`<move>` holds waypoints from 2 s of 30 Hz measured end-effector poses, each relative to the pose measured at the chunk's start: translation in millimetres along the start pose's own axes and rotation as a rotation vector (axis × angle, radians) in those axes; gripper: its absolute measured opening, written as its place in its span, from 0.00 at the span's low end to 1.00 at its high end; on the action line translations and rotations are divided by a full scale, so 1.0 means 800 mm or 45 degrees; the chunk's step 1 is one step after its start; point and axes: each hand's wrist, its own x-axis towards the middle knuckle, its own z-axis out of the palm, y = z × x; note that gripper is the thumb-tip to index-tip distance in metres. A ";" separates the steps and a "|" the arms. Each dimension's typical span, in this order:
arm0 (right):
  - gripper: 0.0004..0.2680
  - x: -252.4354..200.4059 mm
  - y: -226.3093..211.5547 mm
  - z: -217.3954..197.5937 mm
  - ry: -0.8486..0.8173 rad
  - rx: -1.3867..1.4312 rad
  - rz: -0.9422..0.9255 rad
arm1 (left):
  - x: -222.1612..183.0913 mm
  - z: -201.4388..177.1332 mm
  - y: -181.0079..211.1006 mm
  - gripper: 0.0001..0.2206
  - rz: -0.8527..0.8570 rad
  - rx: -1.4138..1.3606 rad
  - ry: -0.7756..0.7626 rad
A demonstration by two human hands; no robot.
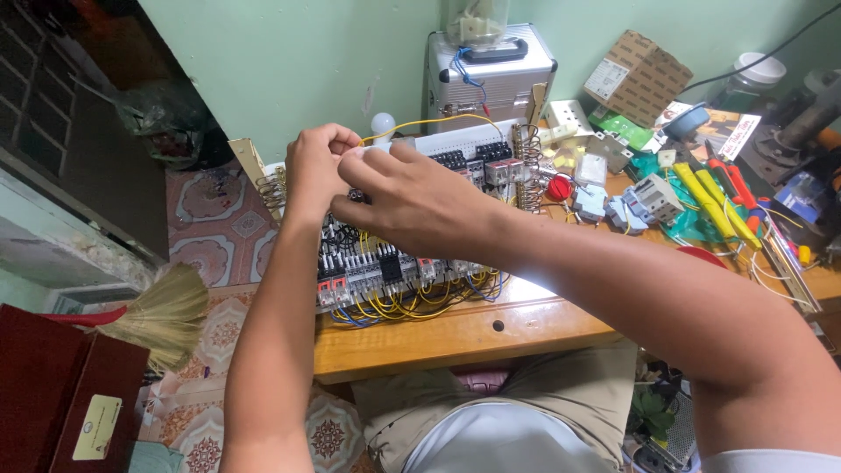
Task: Wiring a relay board by stripping wires, crimping terminals, and fastening them with a screwdriver.
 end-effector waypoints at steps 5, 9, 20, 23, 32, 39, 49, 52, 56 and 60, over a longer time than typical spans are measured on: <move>0.08 0.002 -0.004 -0.003 0.050 0.057 0.018 | 0.004 0.001 -0.009 0.05 0.017 -0.005 -0.062; 0.08 0.006 0.000 0.009 0.229 -0.094 -0.063 | -0.003 -0.005 0.002 0.04 -0.020 -0.006 -0.057; 0.08 0.005 0.000 0.000 0.137 -0.007 -0.011 | 0.000 0.001 -0.008 0.07 0.070 -0.075 -0.037; 0.06 -0.001 -0.002 0.010 0.022 0.022 0.046 | 0.008 0.006 -0.011 0.05 0.040 -0.034 -0.060; 0.13 -0.011 0.015 -0.014 0.067 0.045 0.025 | 0.007 0.002 0.001 0.08 -0.007 -0.079 -0.074; 0.08 -0.013 0.013 0.011 0.072 0.077 -0.046 | 0.009 0.004 -0.003 0.07 -0.001 -0.067 -0.105; 0.03 -0.020 0.016 0.006 0.145 0.090 -0.045 | 0.010 0.005 -0.006 0.05 -0.038 -0.092 -0.059; 0.02 -0.019 0.014 0.002 0.120 0.102 -0.055 | 0.008 0.004 -0.004 0.05 -0.039 -0.085 -0.048; 0.02 -0.018 0.013 0.000 0.111 0.105 -0.032 | 0.005 0.003 0.004 0.06 -0.024 -0.074 -0.040; 0.02 -0.019 0.012 0.003 0.096 0.108 -0.021 | 0.007 0.003 0.002 0.05 -0.023 -0.075 -0.046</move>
